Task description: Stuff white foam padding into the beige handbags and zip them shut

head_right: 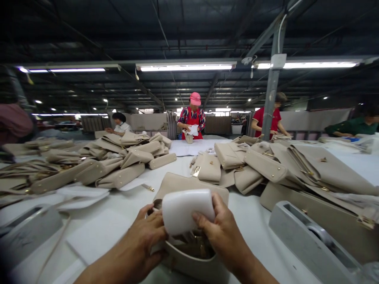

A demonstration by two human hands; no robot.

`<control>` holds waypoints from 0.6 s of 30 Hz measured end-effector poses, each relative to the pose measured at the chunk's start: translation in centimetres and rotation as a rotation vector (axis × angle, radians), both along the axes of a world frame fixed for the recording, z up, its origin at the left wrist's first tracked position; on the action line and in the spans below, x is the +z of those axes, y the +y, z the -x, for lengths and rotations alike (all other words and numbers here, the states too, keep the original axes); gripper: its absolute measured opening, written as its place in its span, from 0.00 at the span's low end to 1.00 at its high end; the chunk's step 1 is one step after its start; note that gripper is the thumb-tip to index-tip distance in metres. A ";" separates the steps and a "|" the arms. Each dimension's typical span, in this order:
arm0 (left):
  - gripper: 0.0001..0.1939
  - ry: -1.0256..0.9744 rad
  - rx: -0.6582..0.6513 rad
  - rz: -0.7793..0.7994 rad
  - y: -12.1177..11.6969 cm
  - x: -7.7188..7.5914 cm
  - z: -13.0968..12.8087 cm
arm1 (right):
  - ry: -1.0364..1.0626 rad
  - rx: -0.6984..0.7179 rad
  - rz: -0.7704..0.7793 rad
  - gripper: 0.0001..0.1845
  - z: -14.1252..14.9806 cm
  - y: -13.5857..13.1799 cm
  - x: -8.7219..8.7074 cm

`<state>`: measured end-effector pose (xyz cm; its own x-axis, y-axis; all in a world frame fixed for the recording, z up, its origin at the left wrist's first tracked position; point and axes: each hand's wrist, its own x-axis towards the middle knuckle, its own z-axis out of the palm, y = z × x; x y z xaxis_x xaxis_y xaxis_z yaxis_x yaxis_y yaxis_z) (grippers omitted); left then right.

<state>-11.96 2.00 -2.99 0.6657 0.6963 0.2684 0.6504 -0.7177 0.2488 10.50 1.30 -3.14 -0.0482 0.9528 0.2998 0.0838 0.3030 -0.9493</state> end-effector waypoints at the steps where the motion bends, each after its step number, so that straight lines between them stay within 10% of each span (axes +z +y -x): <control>1: 0.19 -0.003 0.006 -0.012 -0.2 0.0 0.1 | -0.078 -0.006 -0.015 0.21 0.1 -0.1 0.1; 12: 0.08 -0.043 -0.009 0.020 -0.7 0.4 1.3 | -1.015 -0.149 -0.068 0.14 0.7 -0.4 2.8; 18: 0.11 -0.080 -0.050 -0.028 -0.2 -0.8 1.5 | -1.326 0.054 -0.131 0.13 1.2 -1.7 7.0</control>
